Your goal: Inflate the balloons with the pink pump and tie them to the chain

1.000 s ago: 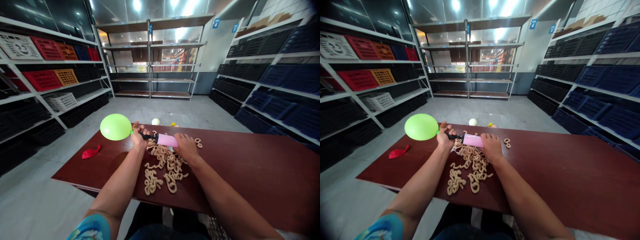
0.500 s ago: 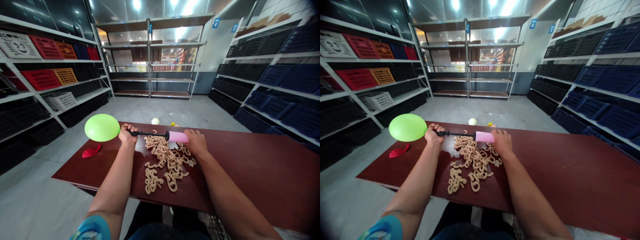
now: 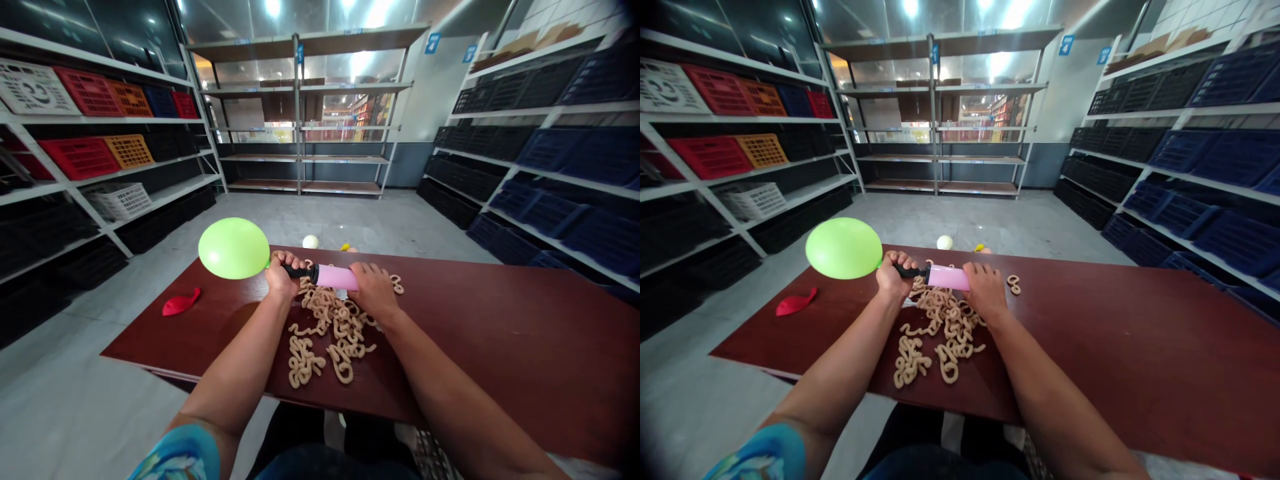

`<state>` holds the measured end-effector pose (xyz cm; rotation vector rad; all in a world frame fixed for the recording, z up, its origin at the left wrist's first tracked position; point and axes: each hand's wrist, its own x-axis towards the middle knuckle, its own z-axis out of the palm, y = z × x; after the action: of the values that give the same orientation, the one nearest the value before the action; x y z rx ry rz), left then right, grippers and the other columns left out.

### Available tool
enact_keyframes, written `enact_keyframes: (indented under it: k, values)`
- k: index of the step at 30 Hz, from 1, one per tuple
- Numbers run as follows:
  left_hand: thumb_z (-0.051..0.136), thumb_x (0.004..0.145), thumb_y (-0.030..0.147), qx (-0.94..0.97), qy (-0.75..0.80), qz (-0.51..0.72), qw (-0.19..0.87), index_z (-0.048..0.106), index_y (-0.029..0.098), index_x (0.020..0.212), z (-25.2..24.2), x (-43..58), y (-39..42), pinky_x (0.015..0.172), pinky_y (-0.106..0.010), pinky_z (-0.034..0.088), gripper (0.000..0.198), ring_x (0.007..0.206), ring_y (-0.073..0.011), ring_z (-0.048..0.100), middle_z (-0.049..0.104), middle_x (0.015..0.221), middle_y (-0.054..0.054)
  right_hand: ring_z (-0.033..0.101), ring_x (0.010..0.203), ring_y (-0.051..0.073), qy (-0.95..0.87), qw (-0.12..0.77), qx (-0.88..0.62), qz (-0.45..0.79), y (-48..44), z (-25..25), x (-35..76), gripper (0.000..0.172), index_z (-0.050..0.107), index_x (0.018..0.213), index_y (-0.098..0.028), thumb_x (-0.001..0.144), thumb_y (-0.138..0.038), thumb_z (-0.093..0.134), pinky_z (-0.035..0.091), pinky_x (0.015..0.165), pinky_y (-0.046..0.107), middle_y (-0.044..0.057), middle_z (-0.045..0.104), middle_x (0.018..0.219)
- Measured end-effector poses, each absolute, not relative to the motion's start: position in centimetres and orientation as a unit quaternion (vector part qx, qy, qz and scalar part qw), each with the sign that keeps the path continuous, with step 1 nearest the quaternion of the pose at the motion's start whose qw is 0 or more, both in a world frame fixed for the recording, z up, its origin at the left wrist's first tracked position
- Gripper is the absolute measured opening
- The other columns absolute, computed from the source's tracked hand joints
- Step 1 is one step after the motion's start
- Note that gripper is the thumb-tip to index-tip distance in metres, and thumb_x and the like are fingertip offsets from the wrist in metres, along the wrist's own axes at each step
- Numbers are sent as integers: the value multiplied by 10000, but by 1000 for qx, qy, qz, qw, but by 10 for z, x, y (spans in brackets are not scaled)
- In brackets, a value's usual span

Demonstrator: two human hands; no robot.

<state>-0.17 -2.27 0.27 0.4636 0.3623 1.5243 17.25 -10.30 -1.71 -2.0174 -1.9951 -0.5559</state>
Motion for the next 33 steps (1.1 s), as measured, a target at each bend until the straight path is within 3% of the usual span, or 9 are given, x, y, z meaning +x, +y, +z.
enact_keyframes:
  k: [9, 14, 22, 33]
  values:
    - [357, 684, 66, 156, 203, 722, 643, 288, 195, 636, 9, -48, 6, 442, -231, 301, 154, 380, -80, 297, 270, 496, 60, 443, 952, 234, -657, 85, -734, -152, -102, -11, 208, 285, 515, 1012, -233, 747, -321, 574, 274, 716, 309, 66, 570, 1022]
    - [373, 689, 72, 149, 194, 727, 641, 282, 194, 640, 1, -49, 9, 450, -221, 298, 160, 386, -70, 288, 261, 504, 67, 460, 910, 220, -629, 67, -758, -161, -105, -10, 212, 235, 506, 1009, -209, 777, -248, 521, 270, 693, 310, 84, 572, 1018]
    - [386, 705, 74, 175, 154, 693, 682, 272, 191, 632, -2, -12, -14, 465, -235, 317, 179, 406, -75, 306, 262, 523, 57, 457, 895, 242, -661, 106, -714, -206, -108, -9, 178, 211, 494, 956, -190, 754, -242, 525, 247, 701, 333, 86, 584, 961]
    - [375, 717, 82, 159, 202, 710, 655, 293, 198, 641, 8, -27, -1, 460, -238, 306, 161, 386, -78, 312, 284, 505, 62, 482, 896, 224, -672, 90, -719, -154, -102, -11, 193, 269, 495, 994, -217, 756, -319, 567, 278, 676, 304, 65, 591, 982]
